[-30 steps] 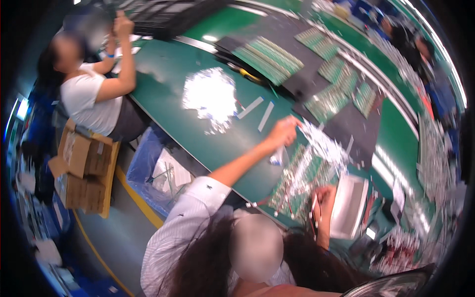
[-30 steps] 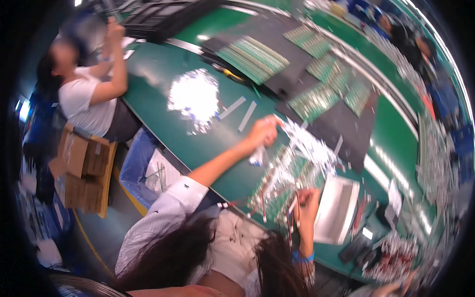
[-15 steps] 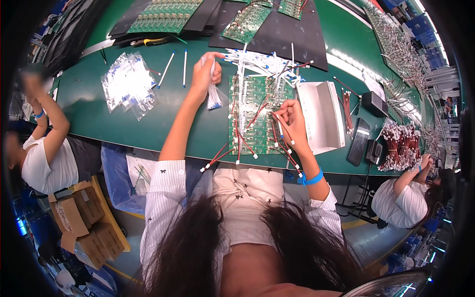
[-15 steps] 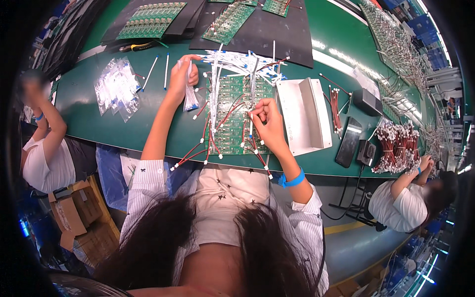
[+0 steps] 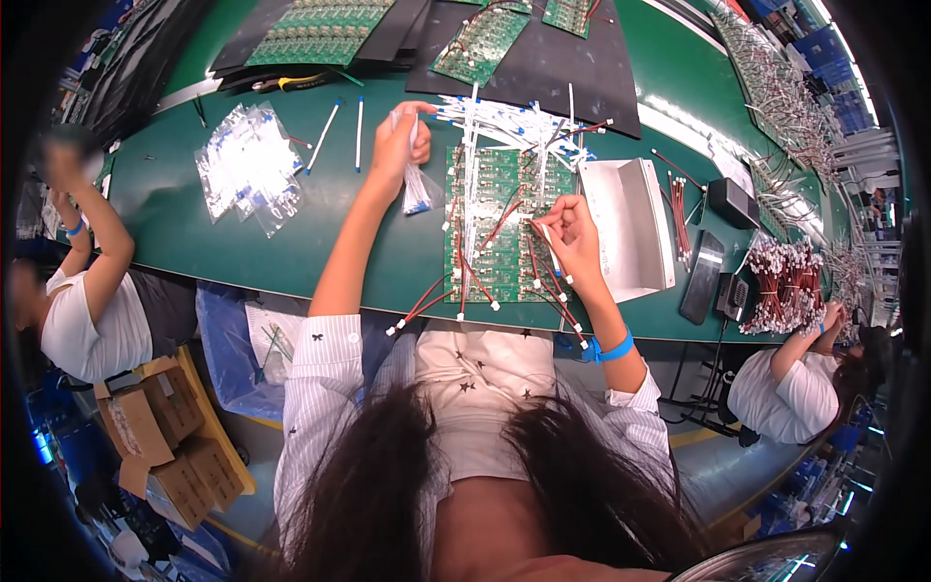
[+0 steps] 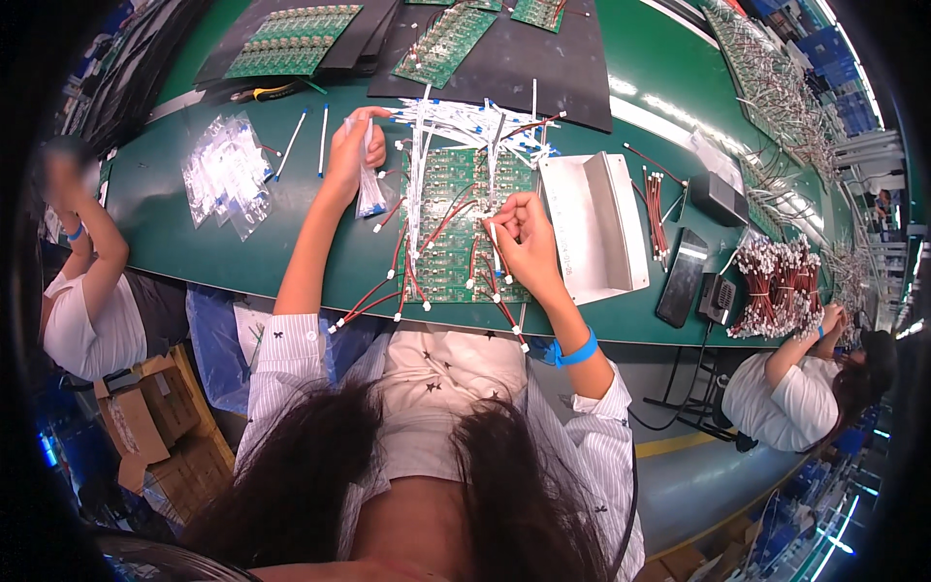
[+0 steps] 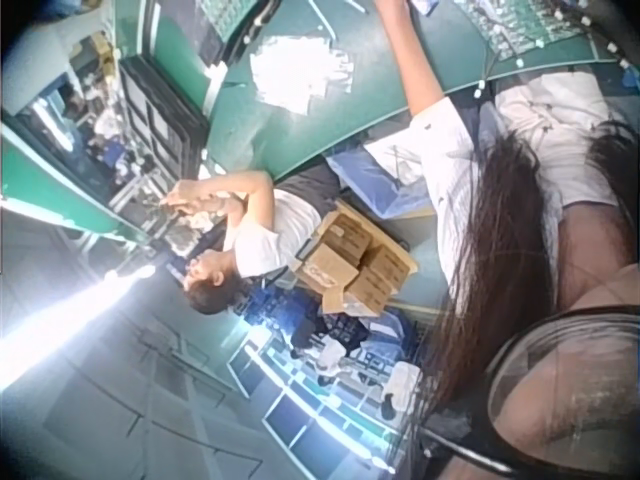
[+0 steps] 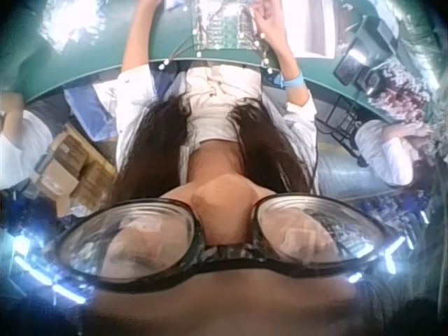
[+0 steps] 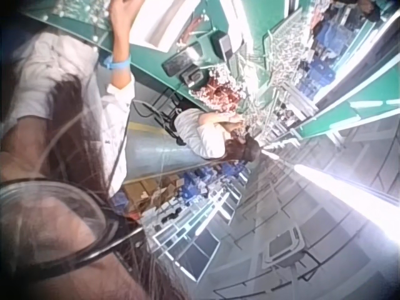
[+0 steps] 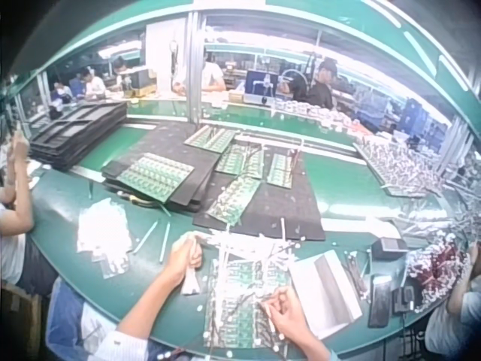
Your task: Assembling electronic components by connecting wires and components to a printed circuit board.
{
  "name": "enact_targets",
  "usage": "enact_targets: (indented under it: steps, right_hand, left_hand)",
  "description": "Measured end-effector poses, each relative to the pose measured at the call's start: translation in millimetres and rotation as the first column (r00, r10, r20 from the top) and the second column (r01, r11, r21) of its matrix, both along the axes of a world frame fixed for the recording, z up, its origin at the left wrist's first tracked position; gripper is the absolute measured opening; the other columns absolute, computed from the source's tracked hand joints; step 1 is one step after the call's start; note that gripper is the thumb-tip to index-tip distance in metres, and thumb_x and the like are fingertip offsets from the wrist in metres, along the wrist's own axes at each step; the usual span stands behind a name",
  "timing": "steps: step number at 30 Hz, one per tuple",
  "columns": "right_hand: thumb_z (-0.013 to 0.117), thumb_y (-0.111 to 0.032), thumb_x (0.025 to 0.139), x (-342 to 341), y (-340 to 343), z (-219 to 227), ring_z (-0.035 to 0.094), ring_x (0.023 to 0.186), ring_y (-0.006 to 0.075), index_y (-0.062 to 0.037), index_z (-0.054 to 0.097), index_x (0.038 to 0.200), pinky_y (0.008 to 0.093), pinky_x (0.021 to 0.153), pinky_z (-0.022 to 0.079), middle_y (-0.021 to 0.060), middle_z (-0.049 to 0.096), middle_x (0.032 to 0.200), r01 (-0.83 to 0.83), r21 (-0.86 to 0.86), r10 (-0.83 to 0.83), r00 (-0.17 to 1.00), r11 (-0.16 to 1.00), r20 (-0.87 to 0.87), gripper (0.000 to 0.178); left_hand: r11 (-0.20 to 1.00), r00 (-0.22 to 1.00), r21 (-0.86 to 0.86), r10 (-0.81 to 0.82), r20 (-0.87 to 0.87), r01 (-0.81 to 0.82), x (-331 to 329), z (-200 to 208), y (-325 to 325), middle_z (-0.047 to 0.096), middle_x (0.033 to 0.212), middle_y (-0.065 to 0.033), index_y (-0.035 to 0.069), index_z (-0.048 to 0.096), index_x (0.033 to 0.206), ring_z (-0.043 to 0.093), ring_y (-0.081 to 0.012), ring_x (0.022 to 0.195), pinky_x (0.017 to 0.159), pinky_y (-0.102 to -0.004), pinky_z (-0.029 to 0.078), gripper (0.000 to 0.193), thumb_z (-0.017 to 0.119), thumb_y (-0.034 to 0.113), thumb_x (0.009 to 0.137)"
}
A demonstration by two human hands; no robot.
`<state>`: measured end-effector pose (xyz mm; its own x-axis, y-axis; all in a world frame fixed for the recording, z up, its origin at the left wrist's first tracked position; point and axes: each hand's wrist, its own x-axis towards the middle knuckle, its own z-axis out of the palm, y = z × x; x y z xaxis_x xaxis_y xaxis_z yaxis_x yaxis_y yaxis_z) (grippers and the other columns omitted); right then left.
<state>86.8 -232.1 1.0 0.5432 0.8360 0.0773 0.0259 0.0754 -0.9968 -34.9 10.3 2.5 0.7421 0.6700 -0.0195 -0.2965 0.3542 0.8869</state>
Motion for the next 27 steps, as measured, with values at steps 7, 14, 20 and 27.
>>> enact_targets:
  steps: [7,14,20,27]
  right_hand:
    - [0.051,-0.001,0.085,4.5,-20.0,52.3,0.059,0.085,0.0181,0.0025,0.062,0.083,0.0272,0.076,0.045,0.0118,0.064,0.092,0.173,0.086,-0.193,0.845,0.981,0.498,0.012]
    - [0.042,-0.012,0.093,-0.6,-41.0,139.1,0.058,0.071,0.0193,0.0055,0.059,0.076,0.0301,0.067,0.047,0.0134,0.063,0.083,0.100,0.251,-0.263,0.555,0.963,0.789,0.030]
    - [0.034,-0.009,0.093,-78.7,-44.8,174.4,0.061,0.072,0.0226,0.0062,0.047,0.111,0.0329,0.069,0.048,0.0196,0.062,0.090,-0.133,0.249,-0.011,0.864,0.959,0.504,0.027]
    - [0.073,-0.026,0.075,-192.5,-35.1,66.4,0.025,0.130,0.0225,0.0023,0.008,0.137,0.0351,0.106,0.021,0.0177,0.027,0.137,-0.672,0.162,0.690,0.712,0.723,-0.129,0.095]
  left_hand:
    - [0.993,0.992,-0.069,-0.085,0.094,0.092,-34.1,32.9,-11.3,0.043,0.071,-0.0031,0.000,0.046,0.115,0.042,-0.0108,0.061,0.058,-0.0244,0.037,0.033,0.045,0.021,0.089]
    - [0.943,0.988,0.318,-0.133,0.083,0.100,-71.7,125.8,-52.2,0.045,0.079,-0.0046,-0.006,0.042,0.117,0.043,-0.0116,0.071,0.068,-0.0244,0.038,0.041,0.043,0.016,0.082]
    - [0.785,0.956,0.574,0.076,0.285,-0.233,-87.3,185.9,-117.4,0.048,0.080,-0.0058,-0.003,0.044,0.113,0.043,-0.0099,0.072,0.066,-0.0226,0.038,0.031,0.042,0.010,0.086]
    - [0.647,0.729,0.439,0.278,0.625,-0.623,-57.2,191.8,-177.7,0.046,0.076,-0.0103,-0.005,0.041,0.111,0.044,-0.0156,0.066,0.061,-0.0307,0.038,0.032,0.040,0.010,0.083]
